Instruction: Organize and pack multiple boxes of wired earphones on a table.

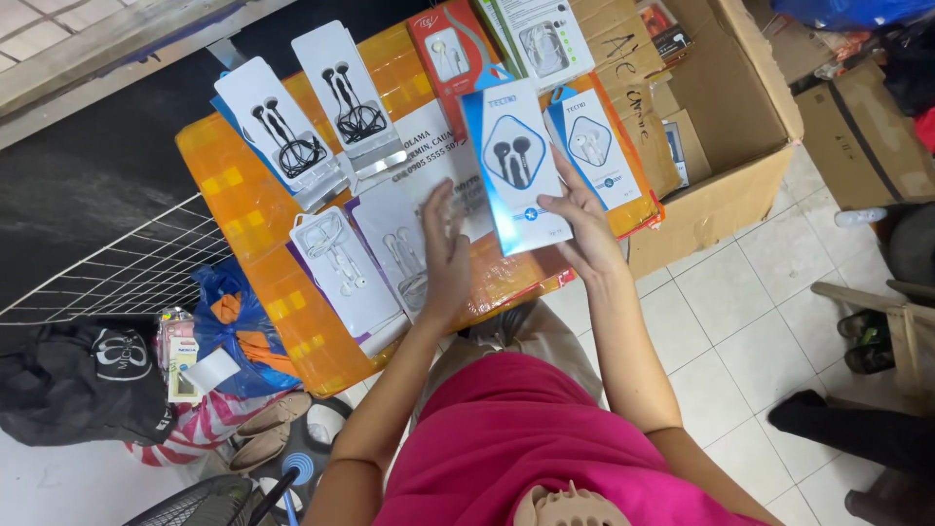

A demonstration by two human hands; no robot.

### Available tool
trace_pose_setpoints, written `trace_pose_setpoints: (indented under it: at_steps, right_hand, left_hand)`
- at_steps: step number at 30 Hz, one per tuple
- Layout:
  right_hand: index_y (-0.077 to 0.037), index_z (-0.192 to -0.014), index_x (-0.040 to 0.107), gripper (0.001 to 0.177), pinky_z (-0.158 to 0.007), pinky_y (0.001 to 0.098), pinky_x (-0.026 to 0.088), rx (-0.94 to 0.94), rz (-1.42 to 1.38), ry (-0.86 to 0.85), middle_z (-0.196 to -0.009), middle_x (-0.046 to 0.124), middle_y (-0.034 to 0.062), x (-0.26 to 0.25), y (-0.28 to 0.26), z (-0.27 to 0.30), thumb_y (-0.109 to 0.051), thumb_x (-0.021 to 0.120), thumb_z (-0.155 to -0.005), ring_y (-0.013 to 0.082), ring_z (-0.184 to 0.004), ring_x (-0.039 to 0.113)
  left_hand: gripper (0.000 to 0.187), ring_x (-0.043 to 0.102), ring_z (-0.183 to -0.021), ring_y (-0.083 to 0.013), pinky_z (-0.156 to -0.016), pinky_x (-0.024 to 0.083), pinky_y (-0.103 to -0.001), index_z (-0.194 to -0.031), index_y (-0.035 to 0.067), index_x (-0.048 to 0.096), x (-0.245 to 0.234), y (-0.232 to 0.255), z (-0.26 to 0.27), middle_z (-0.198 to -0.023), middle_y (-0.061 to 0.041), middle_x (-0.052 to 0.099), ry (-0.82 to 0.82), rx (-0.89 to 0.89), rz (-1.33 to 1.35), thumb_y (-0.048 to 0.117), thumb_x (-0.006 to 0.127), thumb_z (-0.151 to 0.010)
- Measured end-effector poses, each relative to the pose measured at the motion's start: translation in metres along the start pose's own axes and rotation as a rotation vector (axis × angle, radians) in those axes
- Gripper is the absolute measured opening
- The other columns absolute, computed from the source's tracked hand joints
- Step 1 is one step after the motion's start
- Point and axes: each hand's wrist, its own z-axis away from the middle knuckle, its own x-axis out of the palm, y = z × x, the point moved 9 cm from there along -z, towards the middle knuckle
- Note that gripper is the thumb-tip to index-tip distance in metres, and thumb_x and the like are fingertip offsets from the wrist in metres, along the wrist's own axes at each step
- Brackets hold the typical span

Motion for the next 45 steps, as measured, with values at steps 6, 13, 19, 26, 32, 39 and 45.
trace_pose_setpoints:
  at_steps: [6,13,19,26,32,39,45]
  right_hand:
    - [-0.003,-0.159,0.044,0.067,-0.109,0.0233,0.045,-0.003,0.351,0.146,-0.155,0.055,0.0118,-0.088,0.063,-0.027,0.003,0.063,-0.095,0.0102,-0.133,0.056]
    - [-0.006,-0.151,0.052,0.061,-0.093,0.0314,0.052,-0.037,0.908,0.262,-0.128,0.068,0.0175,-0.117,0.071,-0.039,-0.012,0.070,-0.093,0.0204,-0.108,0.066]
    - [-0.003,-0.139,0.062,0.053,-0.095,0.0443,0.049,-0.137,1.452,0.437,-0.119,0.065,0.0204,-0.106,0.060,-0.033,-0.016,0.077,-0.089,0.0392,-0.111,0.062]
    - [-0.003,-0.132,0.065,0.048,-0.092,0.0461,0.049,-0.315,1.523,0.495,-0.120,0.061,0.0210,-0.022,0.006,-0.025,-0.011,0.076,-0.085,0.0404,-0.110,0.061]
    - [-0.005,-0.136,0.063,0.039,-0.097,0.0371,0.055,-0.445,1.065,0.141,-0.126,0.063,0.0159,0.035,0.037,-0.110,-0.012,0.069,-0.099,0.0295,-0.114,0.067]
    - [0.004,-0.149,0.047,0.060,-0.103,0.0302,0.050,-0.278,0.779,0.086,-0.136,0.063,0.0194,0.024,0.150,-0.273,-0.033,0.064,-0.105,0.0224,-0.123,0.064]
    - [0.001,-0.147,0.046,0.065,-0.081,0.0421,0.048,0.069,0.523,0.208,-0.126,0.069,0.0182,0.027,0.199,-0.286,-0.038,0.062,-0.097,0.0306,-0.090,0.062]
  left_hand:
    - [0.072,0.050,-0.140,-0.0297,-0.115,0.044,-0.038,-0.163,0.002,0.019,0.097,-0.135,0.037,-0.161,-0.026,0.040,-0.090,-0.425,0.672,0.006,0.060,-0.103]
    - [0.075,0.065,-0.118,-0.0312,-0.095,0.058,-0.036,-0.160,0.001,0.026,0.106,-0.135,0.018,-0.150,-0.025,0.044,-0.195,-0.489,-0.001,0.010,0.064,-0.096]
    - [0.071,0.065,-0.110,-0.0316,-0.093,0.058,-0.037,-0.152,0.000,0.039,0.103,-0.143,0.019,-0.135,-0.025,0.048,-0.191,-0.480,-0.230,0.010,0.070,-0.089]
    - [0.056,0.062,-0.109,-0.0364,-0.091,0.056,-0.044,-0.142,0.003,0.053,0.044,-0.099,-0.024,-0.128,-0.021,0.054,-0.089,-0.433,-0.256,0.017,0.073,-0.091]
    - [0.056,0.045,-0.141,-0.0391,-0.112,0.046,-0.044,-0.152,0.005,0.042,-0.094,-0.141,-0.113,-0.153,-0.024,0.037,0.362,-0.272,-0.193,0.028,0.060,-0.105]
    - [0.092,0.020,-0.150,-0.0502,-0.124,0.024,-0.049,-0.159,-0.006,0.004,-0.107,-0.258,-0.174,-0.163,-0.036,0.009,0.295,-0.602,-0.237,0.049,0.054,-0.103]
    - [0.106,0.016,-0.149,-0.0544,-0.122,0.020,-0.058,-0.161,-0.002,0.000,-0.091,-0.264,-0.158,-0.160,-0.038,0.012,0.210,-0.898,-0.315,0.059,0.054,-0.094]
